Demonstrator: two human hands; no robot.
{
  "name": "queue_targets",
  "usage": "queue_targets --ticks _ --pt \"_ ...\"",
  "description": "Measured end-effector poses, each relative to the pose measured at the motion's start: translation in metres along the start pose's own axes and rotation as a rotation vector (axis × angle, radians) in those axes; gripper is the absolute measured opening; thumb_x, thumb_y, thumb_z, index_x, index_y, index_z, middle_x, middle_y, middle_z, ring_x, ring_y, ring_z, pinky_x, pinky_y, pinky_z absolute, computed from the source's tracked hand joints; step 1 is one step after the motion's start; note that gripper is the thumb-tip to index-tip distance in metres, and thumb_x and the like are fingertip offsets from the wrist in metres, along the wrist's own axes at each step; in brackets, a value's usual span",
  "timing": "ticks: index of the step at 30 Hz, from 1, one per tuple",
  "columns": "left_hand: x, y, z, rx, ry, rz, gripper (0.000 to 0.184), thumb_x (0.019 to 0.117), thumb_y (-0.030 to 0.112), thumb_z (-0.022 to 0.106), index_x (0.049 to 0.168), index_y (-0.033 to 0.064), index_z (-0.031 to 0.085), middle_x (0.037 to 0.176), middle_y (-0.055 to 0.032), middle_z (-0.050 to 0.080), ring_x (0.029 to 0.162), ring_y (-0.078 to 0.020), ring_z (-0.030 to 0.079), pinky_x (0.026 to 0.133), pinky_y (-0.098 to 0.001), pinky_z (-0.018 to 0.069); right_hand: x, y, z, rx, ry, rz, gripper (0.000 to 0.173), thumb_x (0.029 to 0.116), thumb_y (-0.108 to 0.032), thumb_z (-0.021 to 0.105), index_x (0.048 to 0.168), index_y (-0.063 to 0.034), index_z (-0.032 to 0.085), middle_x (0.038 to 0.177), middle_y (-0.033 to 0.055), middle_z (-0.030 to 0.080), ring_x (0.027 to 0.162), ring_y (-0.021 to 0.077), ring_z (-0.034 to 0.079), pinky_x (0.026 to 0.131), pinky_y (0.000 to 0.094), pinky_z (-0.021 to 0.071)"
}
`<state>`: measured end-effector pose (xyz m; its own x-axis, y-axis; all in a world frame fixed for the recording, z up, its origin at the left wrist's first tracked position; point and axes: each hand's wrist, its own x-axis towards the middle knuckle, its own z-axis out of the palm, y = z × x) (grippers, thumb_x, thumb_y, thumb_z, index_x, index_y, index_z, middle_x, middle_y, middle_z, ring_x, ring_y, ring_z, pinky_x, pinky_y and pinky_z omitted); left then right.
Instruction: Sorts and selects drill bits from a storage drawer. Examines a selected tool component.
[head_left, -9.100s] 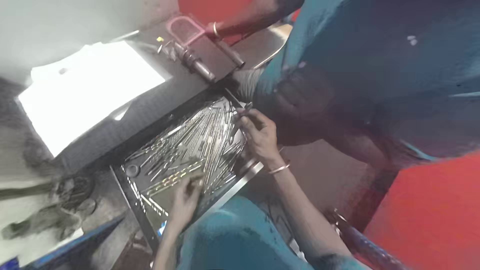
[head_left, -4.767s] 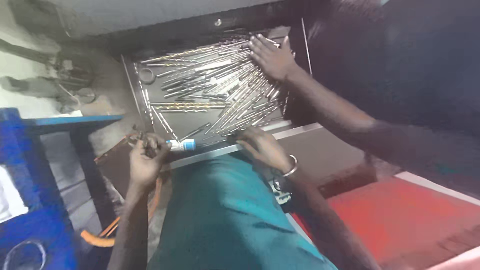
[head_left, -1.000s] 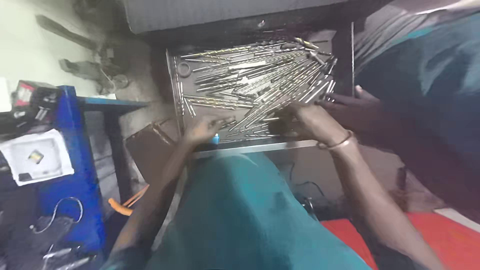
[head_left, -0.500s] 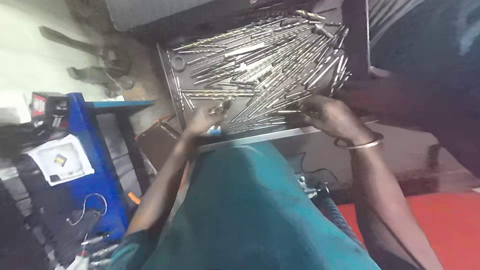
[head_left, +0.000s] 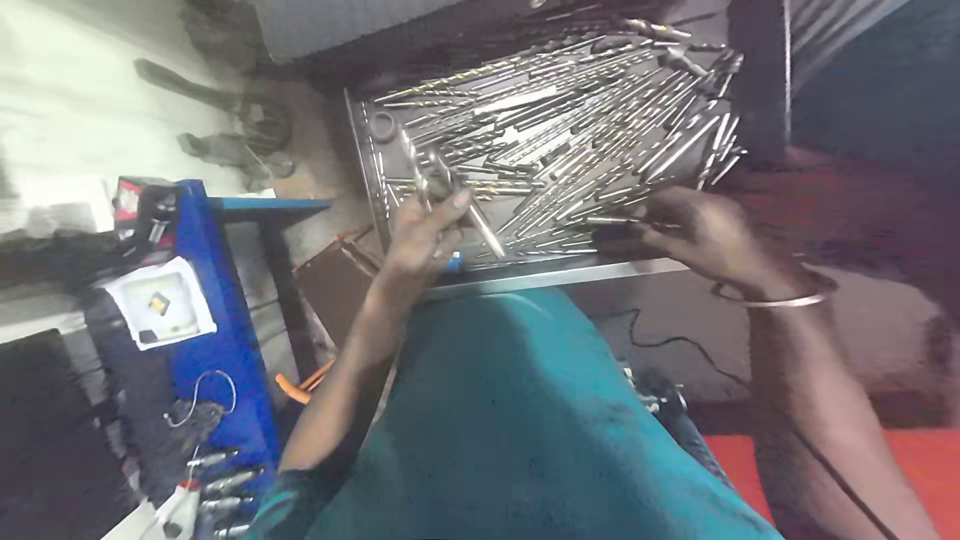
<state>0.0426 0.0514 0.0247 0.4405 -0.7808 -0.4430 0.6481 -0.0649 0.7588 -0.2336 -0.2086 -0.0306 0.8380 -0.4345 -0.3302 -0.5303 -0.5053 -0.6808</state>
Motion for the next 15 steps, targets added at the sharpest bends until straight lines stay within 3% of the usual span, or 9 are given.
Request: queue_targets --ticks 2,4,8,10,12,15 --pt "-0.002 0.003 0.006 0.002 -0.007 0.030 0.008 0.1037 0.022 0.058 0.106 0.0146 0.058 0.100 -0.0070 0.071 0.047 -0.0002 0.045 0.040 -0.0134 0.0347 -0.001 -0.004 0.000 0.001 0.006 0.007 0.028 0.0839 -0.008 0.077 0.108 0.0010 0.067 0.100 0.0185 0.069 0.089 0.0320 0.069 0.082 0.0562 0.0565" --pt "-0.003 0.006 0.010 0.030 0.016 0.050 0.006 0.1034 0.019 0.058 0.100 0.0146 0.056 0.098 -0.0078 0.072 0.050 -0.0016 0.050 0.043 -0.0142 0.0389 0.000 -0.007 0.000 0.000 0.008 0.014 0.027 0.0844 -0.007 0.077 0.108 0.0018 0.067 0.100 0.0189 0.068 0.088 0.0320 0.069 0.082 0.0557 0.0561" --pt "-0.005 0.003 0.013 0.137 0.069 0.081 0.012 0.0986 0.015 0.068 0.094 0.0135 0.056 0.080 -0.0062 0.067 0.045 -0.0021 0.046 0.038 -0.0145 0.0341 -0.002 -0.010 0.000 -0.019 -0.003 0.014 0.027 0.0863 -0.012 0.074 0.109 0.0001 0.067 0.101 0.0175 0.068 0.089 0.0313 0.068 0.081 0.0562 0.0557" --pt "-0.005 0.004 0.013 0.172 0.060 0.090 0.014 0.0996 0.018 0.067 0.093 0.0129 0.056 0.079 -0.0066 0.068 0.048 -0.0039 0.050 0.041 -0.0162 0.0392 -0.002 -0.012 0.000 -0.042 0.001 0.013 0.027 0.0862 -0.013 0.074 0.109 0.0001 0.068 0.100 0.0184 0.069 0.089 0.0337 0.069 0.080 0.0596 0.0547" --pt "-0.005 0.006 0.012 0.171 0.027 0.103 0.015 0.1017 0.020 0.064 0.094 0.0120 0.055 0.079 -0.0084 0.068 0.048 -0.0050 0.052 0.041 -0.0162 0.0385 -0.002 -0.012 0.000 -0.064 -0.002 -0.001 0.027 0.0866 -0.014 0.073 0.108 0.0004 0.068 0.099 0.0187 0.069 0.088 0.0351 0.069 0.078 0.0612 0.0542" --pt "-0.007 0.010 0.010 0.156 -0.038 0.145 0.010 0.1020 0.015 0.060 0.097 0.0093 0.054 0.085 -0.0126 0.071 0.050 -0.0061 0.056 0.041 -0.0156 0.0406 -0.002 -0.014 -0.001 -0.071 -0.015 0.014 0.027 0.0874 -0.013 0.073 0.110 0.0004 0.068 0.099 0.0191 0.069 0.087 0.0363 0.069 0.078 0.0630 0.0539"
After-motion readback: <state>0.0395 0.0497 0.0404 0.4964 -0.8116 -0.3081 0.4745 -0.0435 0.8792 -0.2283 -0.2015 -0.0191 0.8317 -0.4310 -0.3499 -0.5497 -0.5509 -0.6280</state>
